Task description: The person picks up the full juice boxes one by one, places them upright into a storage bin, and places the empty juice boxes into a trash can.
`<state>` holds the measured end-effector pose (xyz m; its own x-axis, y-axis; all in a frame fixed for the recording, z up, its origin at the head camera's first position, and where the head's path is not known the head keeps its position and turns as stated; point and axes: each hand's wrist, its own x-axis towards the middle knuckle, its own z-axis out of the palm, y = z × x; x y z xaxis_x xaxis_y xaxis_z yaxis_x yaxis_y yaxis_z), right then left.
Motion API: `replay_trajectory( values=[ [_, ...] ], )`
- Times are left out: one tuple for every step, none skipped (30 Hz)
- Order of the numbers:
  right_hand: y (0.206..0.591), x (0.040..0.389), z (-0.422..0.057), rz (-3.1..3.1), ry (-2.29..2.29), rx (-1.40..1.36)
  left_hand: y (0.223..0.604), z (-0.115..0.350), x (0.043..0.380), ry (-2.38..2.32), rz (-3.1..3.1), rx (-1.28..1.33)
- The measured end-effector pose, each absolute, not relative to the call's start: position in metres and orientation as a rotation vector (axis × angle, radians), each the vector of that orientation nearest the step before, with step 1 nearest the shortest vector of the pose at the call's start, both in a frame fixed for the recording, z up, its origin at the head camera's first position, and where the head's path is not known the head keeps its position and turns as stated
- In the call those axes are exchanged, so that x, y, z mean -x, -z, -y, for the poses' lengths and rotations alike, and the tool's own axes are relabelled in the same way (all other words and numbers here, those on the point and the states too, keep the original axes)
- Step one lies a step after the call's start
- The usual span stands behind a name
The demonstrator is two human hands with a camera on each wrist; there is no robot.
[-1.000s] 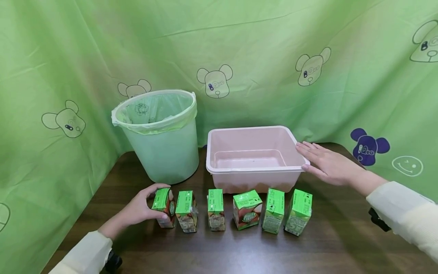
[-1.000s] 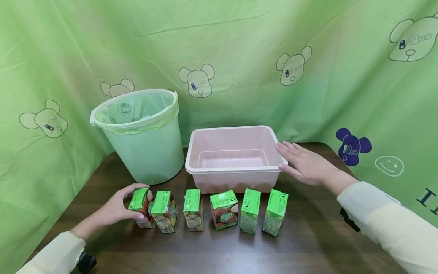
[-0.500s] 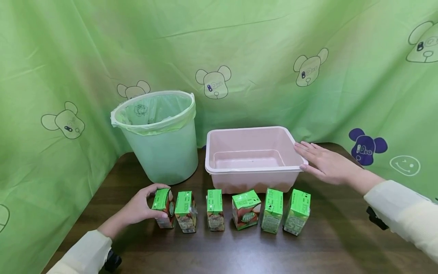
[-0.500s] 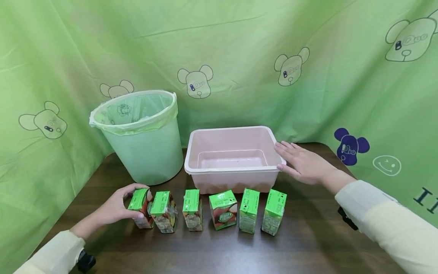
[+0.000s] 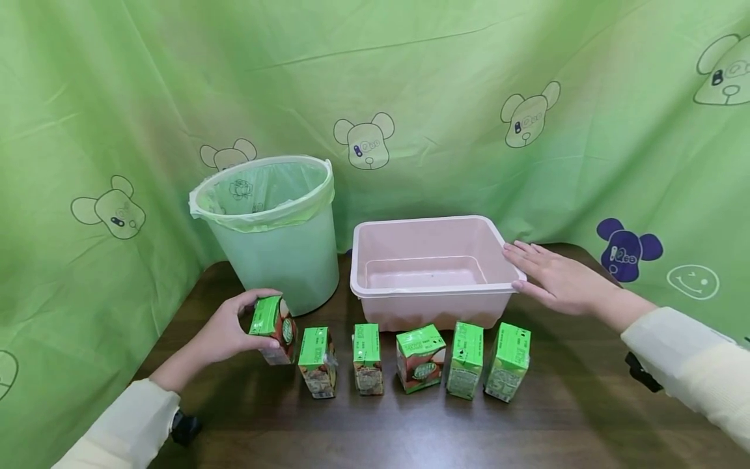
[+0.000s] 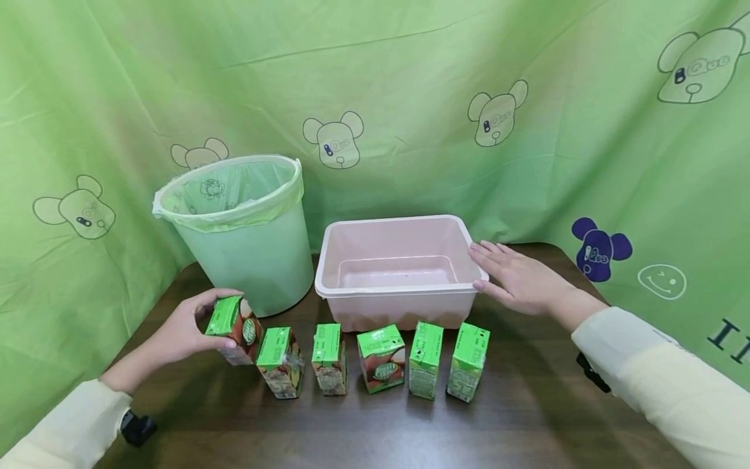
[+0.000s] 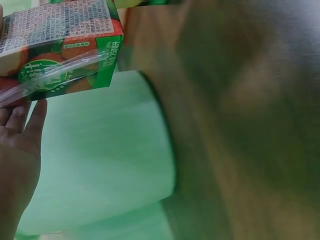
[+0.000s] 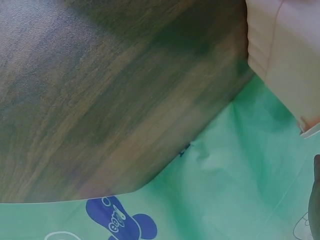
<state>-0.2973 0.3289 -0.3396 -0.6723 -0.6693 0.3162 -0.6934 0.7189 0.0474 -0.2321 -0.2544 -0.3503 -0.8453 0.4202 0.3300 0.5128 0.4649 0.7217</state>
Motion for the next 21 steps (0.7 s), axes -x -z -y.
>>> replay_trajectory(
  values=[
    [0.339, 0.297, -0.329, 2.615, -0.108, -1.065, 0.346, 0.254, 0.232, 1.324, 2.592, 0.833],
    [0.339, 0.297, -0.329, 2.615, -0.106, -1.063, 0.341, 0.253, 0.232, 1.314, 2.586, 0.837],
    [0.339, 0.298, -0.329, 2.619, -0.107, -1.060, 0.336, 0.253, 0.232, 1.307, 2.579, 0.842],
    [0.339, 0.298, -0.329, 2.623, -0.109, -1.057, 0.331, 0.252, 0.232, 1.303, 2.572, 0.848],
    [0.339, 0.298, -0.330, 2.627, -0.109, -1.056, 0.327, 0.251, 0.232, 1.298, 2.565, 0.853],
    [0.339, 0.298, -0.330, 2.628, -0.109, -1.055, 0.322, 0.249, 0.232, 1.300, 2.558, 0.857],
    [0.339, 0.298, -0.330, 2.631, -0.111, -1.052, 0.317, 0.248, 0.232, 1.290, 2.551, 0.860],
    [0.340, 0.298, -0.330, 2.630, -0.110, -1.051, 0.312, 0.247, 0.233, 1.279, 2.545, 0.862],
    [0.340, 0.298, -0.330, 2.632, -0.110, -1.049, 0.307, 0.245, 0.233, 1.274, 2.539, 0.862],
    [0.340, 0.297, -0.330, 2.632, -0.112, -1.046, 0.303, 0.243, 0.233, 1.279, 2.532, 0.862],
    [0.341, 0.297, -0.330, 2.632, -0.112, -1.044, 0.298, 0.241, 0.234, 1.283, 2.527, 0.861],
    [0.341, 0.297, -0.330, 2.634, -0.114, -1.041, 0.294, 0.238, 0.234, 1.289, 2.523, 0.858],
    [0.341, 0.297, -0.330, 2.638, -0.117, -1.036, 0.289, 0.236, 0.235, 1.296, 2.520, 0.856],
    [0.341, 0.296, -0.330, 2.643, -0.118, -1.033, 0.285, 0.233, 0.235, 1.308, 2.518, 0.852],
    [0.341, 0.296, -0.330, 2.651, -0.123, -1.027, 0.282, 0.230, 0.236, 1.328, 2.515, 0.853],
    [0.341, 0.296, -0.330, 2.658, -0.127, -1.021, 0.278, 0.227, 0.237, 1.341, 2.516, 0.853],
    [0.341, 0.296, -0.330, 2.664, -0.129, -1.017, 0.275, 0.223, 0.238, 1.346, 2.515, 0.852],
    [0.341, 0.296, -0.330, 2.669, -0.125, -1.011, 0.272, 0.220, 0.239, 1.354, 2.512, 0.857],
    [0.341, 0.296, -0.330, 2.674, -0.126, -1.007, 0.270, 0.215, 0.241, 1.358, 2.507, 0.864],
    [0.341, 0.296, -0.329, 2.676, -0.127, -1.004, 0.267, 0.211, 0.242, 1.358, 2.500, 0.875],
    [0.341, 0.296, -0.329, 2.675, -0.123, -1.003, 0.265, 0.206, 0.244, 1.361, 2.491, 0.891]
  ],
)
